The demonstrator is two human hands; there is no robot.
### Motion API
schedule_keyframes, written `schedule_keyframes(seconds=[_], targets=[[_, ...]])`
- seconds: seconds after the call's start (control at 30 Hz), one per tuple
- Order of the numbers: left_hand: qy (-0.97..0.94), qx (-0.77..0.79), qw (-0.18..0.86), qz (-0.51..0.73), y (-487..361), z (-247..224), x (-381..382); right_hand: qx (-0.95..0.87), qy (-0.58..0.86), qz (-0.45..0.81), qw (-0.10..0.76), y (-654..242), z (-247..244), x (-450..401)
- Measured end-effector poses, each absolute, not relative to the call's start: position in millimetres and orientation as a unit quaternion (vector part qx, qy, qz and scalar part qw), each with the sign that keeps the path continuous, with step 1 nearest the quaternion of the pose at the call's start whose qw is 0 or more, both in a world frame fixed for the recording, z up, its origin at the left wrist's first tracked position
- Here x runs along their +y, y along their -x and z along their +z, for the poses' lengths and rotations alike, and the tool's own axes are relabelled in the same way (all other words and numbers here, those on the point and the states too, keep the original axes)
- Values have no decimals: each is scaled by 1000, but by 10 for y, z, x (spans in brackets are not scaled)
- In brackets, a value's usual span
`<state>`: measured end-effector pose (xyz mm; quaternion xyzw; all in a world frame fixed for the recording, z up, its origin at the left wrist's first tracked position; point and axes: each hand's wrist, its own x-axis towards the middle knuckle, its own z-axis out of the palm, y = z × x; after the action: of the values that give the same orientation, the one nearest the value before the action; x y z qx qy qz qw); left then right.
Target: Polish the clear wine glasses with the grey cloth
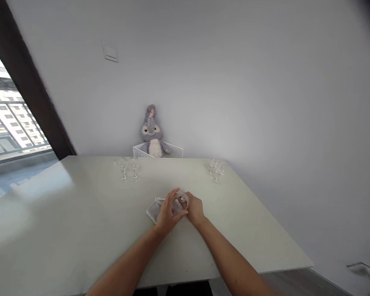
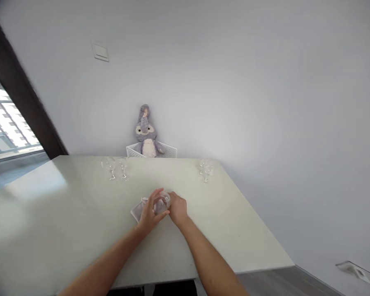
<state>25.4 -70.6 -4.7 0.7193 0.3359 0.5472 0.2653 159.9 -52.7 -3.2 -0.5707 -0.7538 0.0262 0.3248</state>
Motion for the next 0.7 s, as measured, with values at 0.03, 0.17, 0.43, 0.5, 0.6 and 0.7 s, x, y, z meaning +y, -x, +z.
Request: schedule_keyframes(seconds=[0.03, 0.17, 0.43, 0.5, 0.6, 0.7], targets=[[-727, 354, 246, 535, -240, -46, -699, -730, 600, 32, 327, -1655, -31, -478], [-715, 405, 215, 527, -160, -66, -644, -595, 739, 43, 314, -2042, 24, -253], [-710, 371, 175, 572, -238, 295, -771, -432, 856, 49, 280, -2768, 0, -54], [-733, 314, 174, 577, -263, 680, -992, -415, 866, 50, 275, -2838, -31, -35], [-749, 229, 163, 600, -243, 1372, -1462, -407, 871, 50, 270, -2907, -66, -16], [-726, 164, 187, 641, -158, 1893, -1907, -405, 873, 46, 267, -2956, -95, -16]])
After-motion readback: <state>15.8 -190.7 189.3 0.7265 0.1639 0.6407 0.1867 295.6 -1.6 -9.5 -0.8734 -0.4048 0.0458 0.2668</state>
